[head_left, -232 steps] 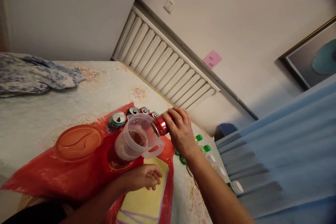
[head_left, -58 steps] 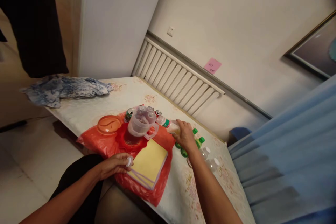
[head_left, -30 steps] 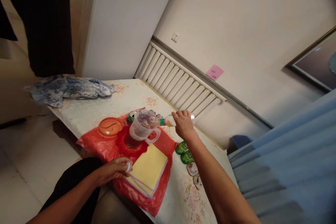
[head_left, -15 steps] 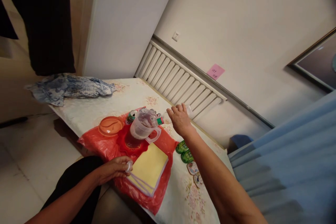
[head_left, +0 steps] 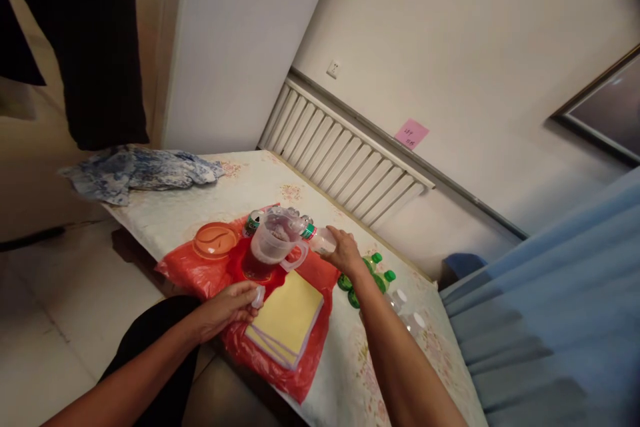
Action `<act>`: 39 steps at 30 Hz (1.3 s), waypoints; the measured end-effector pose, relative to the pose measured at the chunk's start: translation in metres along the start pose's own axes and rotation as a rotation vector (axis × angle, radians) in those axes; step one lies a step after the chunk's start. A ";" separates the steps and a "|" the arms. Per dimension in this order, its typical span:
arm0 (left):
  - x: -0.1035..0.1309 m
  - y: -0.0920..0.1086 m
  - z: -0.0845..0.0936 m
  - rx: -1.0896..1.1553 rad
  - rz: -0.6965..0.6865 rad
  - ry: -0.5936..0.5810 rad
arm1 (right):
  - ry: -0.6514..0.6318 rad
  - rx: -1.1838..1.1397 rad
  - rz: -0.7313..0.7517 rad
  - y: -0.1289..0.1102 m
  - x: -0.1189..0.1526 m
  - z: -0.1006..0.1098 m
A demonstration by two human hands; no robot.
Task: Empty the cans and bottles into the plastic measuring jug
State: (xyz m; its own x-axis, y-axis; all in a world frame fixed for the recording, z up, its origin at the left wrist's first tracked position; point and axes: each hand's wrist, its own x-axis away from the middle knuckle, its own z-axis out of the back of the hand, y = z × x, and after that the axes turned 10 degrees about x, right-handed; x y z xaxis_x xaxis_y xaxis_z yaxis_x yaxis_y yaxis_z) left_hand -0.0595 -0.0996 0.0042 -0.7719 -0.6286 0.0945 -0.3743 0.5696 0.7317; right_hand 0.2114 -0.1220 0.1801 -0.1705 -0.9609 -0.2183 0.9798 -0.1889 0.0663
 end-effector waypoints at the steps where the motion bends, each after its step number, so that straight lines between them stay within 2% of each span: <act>1: 0.000 0.006 -0.007 -0.028 -0.026 0.021 | 0.010 -0.087 -0.024 0.001 0.006 -0.005; 6: -0.003 0.032 -0.041 -0.153 -0.170 0.109 | 0.081 -0.478 -0.038 0.004 0.050 -0.023; 10: -0.009 0.042 -0.059 -0.270 -0.291 0.154 | 0.103 -0.567 -0.050 0.001 0.094 -0.045; 14: -0.013 0.042 -0.072 -0.387 -0.351 0.106 | 0.080 -0.563 -0.122 -0.007 0.133 -0.062; 17: -0.013 0.038 -0.080 -0.497 -0.373 0.021 | 0.059 -0.578 -0.138 -0.013 0.152 -0.064; 24: -0.006 0.038 -0.094 -0.824 -0.509 -0.065 | 0.050 -0.593 -0.166 -0.014 0.170 -0.058; 28: -0.002 0.042 -0.102 -0.939 -0.561 -0.113 | 0.066 -0.616 -0.168 -0.012 0.175 -0.057; 32: 0.002 0.043 -0.108 -0.988 -0.596 -0.155 | 0.078 -0.627 -0.154 -0.011 0.180 -0.056; 39: 0.005 0.048 -0.113 -0.966 -0.554 -0.220 | 0.076 -0.628 -0.157 -0.010 0.187 -0.052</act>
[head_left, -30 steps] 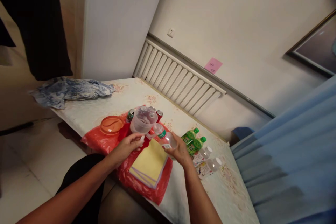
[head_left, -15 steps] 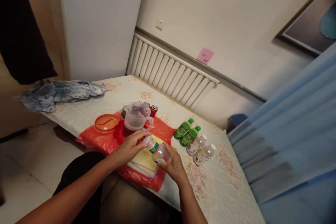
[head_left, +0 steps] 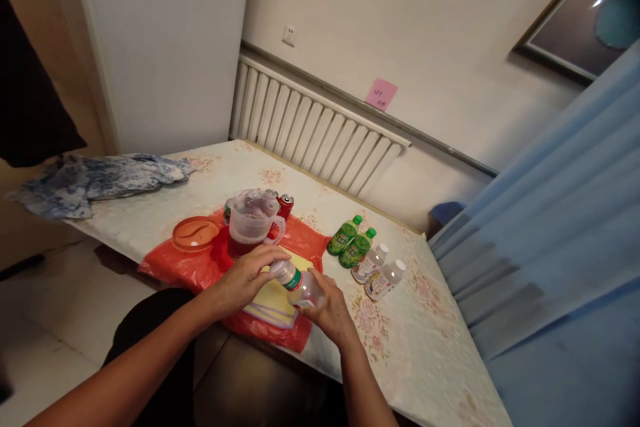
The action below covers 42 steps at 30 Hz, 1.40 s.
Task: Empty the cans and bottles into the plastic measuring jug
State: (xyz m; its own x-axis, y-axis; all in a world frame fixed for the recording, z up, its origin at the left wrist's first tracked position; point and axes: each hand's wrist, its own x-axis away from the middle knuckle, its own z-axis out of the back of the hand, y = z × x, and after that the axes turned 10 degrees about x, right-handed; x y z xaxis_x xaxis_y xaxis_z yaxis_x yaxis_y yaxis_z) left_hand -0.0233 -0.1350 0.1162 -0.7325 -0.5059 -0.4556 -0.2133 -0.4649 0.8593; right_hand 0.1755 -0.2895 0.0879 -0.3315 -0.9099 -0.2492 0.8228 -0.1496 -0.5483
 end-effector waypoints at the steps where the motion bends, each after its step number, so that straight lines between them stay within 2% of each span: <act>1: -0.001 0.001 0.000 0.011 -0.001 -0.012 | 0.000 -0.001 -0.004 0.000 0.001 0.001; 5: -0.003 0.004 0.000 0.053 0.050 -0.047 | 0.001 -0.008 0.000 -0.001 0.005 0.002; 11: -0.004 0.000 -0.006 0.148 0.161 0.037 | 0.003 -0.034 -0.052 -0.002 0.008 0.001; 17: -0.003 -0.003 -0.007 0.251 0.262 0.037 | 0.009 -0.051 -0.053 -0.002 0.009 0.002; 23: -0.004 0.001 -0.005 0.175 0.216 0.016 | -0.048 -0.026 -0.078 -0.004 0.009 0.003; 33: -0.006 -0.002 -0.006 0.083 0.173 -0.017 | -0.011 -0.027 -0.048 0.004 0.011 -0.004; 39: -0.007 0.004 -0.011 -0.010 0.186 0.036 | -0.001 -0.027 -0.063 0.006 0.015 -0.010; 42: -0.006 0.007 -0.011 -0.022 0.183 0.020 | -0.009 -0.020 -0.076 0.006 0.017 -0.011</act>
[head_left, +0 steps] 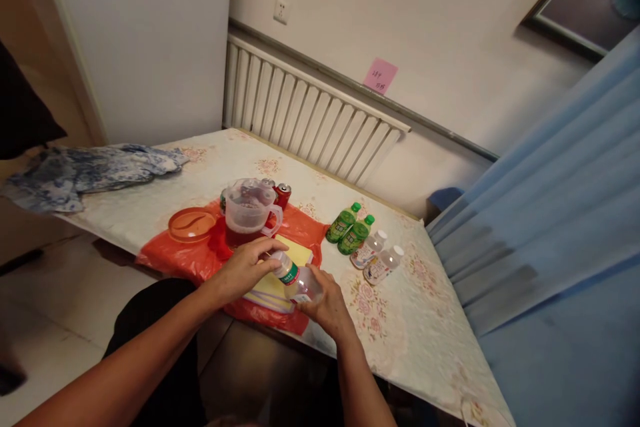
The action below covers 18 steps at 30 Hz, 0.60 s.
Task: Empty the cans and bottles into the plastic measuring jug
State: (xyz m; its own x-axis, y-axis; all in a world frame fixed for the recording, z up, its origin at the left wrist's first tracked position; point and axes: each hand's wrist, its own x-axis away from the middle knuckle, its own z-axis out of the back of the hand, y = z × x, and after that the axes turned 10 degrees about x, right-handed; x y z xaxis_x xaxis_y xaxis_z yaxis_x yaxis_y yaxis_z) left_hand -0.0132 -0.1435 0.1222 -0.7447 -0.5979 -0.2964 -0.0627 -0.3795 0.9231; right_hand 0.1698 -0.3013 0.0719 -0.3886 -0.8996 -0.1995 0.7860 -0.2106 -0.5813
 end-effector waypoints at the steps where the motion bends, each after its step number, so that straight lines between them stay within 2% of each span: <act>1: 0.000 0.000 0.000 0.009 -0.009 -0.024 | -0.003 -0.001 -0.005 0.000 0.001 0.000; 5: 0.001 0.000 0.000 0.103 -0.024 -0.089 | 0.004 -0.027 -0.022 0.000 0.003 0.000; 7: 0.000 0.001 -0.001 0.125 -0.015 -0.055 | 0.010 -0.047 -0.029 0.000 0.004 -0.001; 12: -0.001 0.000 -0.004 -0.016 0.020 0.041 | 0.020 -0.043 -0.041 0.001 0.006 -0.002; 18: -0.002 0.000 -0.007 -0.038 -0.007 0.016 | 0.048 -0.026 -0.029 0.002 0.006 -0.001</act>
State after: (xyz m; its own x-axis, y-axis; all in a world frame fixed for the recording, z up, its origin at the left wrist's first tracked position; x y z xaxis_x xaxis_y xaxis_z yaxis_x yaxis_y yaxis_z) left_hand -0.0067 -0.1472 0.1209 -0.7334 -0.6067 -0.3067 -0.0419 -0.4100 0.9111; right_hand 0.1686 -0.3066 0.0686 -0.4343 -0.8736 -0.2195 0.7614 -0.2258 -0.6076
